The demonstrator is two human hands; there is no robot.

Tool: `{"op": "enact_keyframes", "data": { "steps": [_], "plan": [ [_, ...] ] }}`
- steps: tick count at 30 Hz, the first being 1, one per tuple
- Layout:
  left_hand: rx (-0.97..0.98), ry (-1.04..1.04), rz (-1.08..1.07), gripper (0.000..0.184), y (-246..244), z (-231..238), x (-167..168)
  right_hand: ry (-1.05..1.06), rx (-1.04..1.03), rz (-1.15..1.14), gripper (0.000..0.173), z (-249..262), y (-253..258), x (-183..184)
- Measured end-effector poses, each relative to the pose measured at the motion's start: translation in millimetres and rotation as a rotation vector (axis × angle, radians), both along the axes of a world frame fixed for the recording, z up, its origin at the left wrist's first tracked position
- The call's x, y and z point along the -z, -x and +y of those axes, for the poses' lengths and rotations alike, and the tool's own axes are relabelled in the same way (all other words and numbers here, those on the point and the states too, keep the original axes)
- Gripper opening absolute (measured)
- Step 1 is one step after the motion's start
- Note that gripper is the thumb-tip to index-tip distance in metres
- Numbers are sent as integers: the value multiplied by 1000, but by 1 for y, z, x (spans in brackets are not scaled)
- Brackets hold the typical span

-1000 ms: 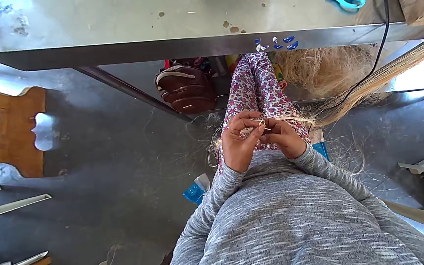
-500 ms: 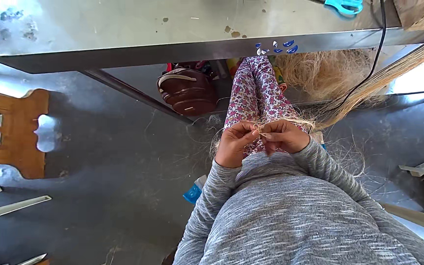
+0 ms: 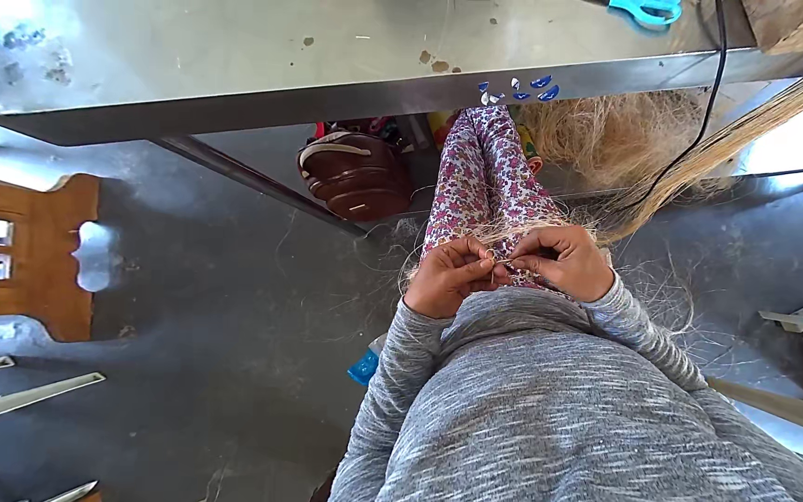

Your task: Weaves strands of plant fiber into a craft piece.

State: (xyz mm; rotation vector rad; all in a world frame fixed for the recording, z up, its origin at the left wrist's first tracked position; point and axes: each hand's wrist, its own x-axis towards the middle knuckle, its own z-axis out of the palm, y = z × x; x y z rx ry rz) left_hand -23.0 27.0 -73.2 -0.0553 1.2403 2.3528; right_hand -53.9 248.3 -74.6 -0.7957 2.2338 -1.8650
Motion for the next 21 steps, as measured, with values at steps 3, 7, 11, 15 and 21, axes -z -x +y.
{"op": "enact_keyframes", "data": {
  "steps": [3, 7, 11, 15, 21],
  "plan": [
    [13, 15, 30, 24, 0, -1, 3, -65, 76, 124, 8, 3, -2, 1],
    [63, -70, 85, 18, -1, -8, 3, -48, 155, 229, 10, 11, -2, 1],
    [186, -248, 154, 6, 1, -7, 7, 217, 204, 50, 8, 5, -7, 9],
    [248, -275, 153, 6, 2, 6, 14, 427, 216, -427, 13, -11, -19, 14],
    [157, -65, 92, 15, 3, 15, 16, 375, 178, -562, 14, -16, -25, 14]
  ]
}}
